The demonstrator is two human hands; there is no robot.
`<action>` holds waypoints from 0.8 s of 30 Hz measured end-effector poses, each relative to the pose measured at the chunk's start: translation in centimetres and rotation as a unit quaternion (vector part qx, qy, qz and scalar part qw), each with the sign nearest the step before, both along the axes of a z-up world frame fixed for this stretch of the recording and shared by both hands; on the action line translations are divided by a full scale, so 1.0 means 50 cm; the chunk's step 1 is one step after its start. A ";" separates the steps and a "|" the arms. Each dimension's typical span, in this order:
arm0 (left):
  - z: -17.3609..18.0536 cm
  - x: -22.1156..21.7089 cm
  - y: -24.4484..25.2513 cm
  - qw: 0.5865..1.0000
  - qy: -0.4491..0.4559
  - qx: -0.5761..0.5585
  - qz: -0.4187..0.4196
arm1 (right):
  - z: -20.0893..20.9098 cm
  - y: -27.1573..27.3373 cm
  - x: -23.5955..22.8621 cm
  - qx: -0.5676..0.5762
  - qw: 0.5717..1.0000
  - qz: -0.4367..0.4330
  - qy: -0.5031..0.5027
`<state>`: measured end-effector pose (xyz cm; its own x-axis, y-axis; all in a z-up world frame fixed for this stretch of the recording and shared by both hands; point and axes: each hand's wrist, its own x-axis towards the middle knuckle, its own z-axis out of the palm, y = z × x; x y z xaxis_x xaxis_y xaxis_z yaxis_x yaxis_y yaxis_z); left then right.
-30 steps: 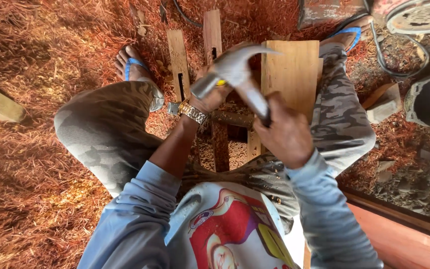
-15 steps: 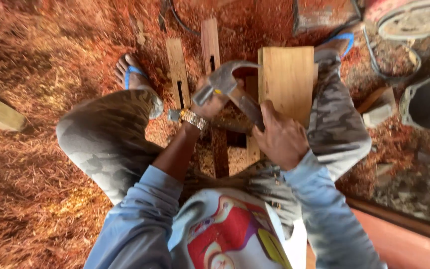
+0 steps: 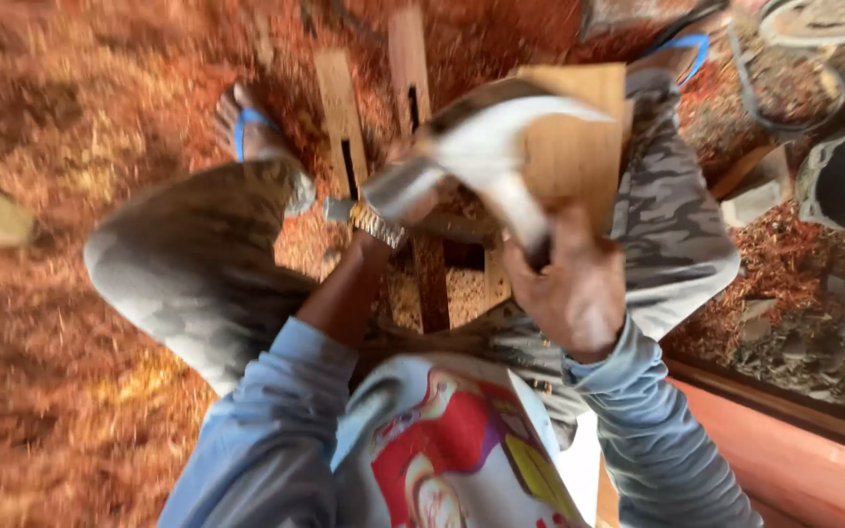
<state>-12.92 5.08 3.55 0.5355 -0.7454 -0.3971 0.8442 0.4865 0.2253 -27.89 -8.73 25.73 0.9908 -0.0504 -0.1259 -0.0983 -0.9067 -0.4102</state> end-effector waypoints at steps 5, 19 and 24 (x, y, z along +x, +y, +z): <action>-0.002 0.057 -0.003 0.909 -0.399 0.118 -0.002 | -0.059 -0.005 0.019 -0.062 0.990 0.004 -0.124; 0.025 0.170 -0.056 0.728 -0.473 0.487 0.097 | -0.055 -0.008 -0.015 0.066 0.988 -0.124 -0.063; 0.099 0.124 -0.020 0.597 -0.624 0.503 -0.029 | -0.031 -0.018 -0.022 -0.150 0.939 0.062 -0.302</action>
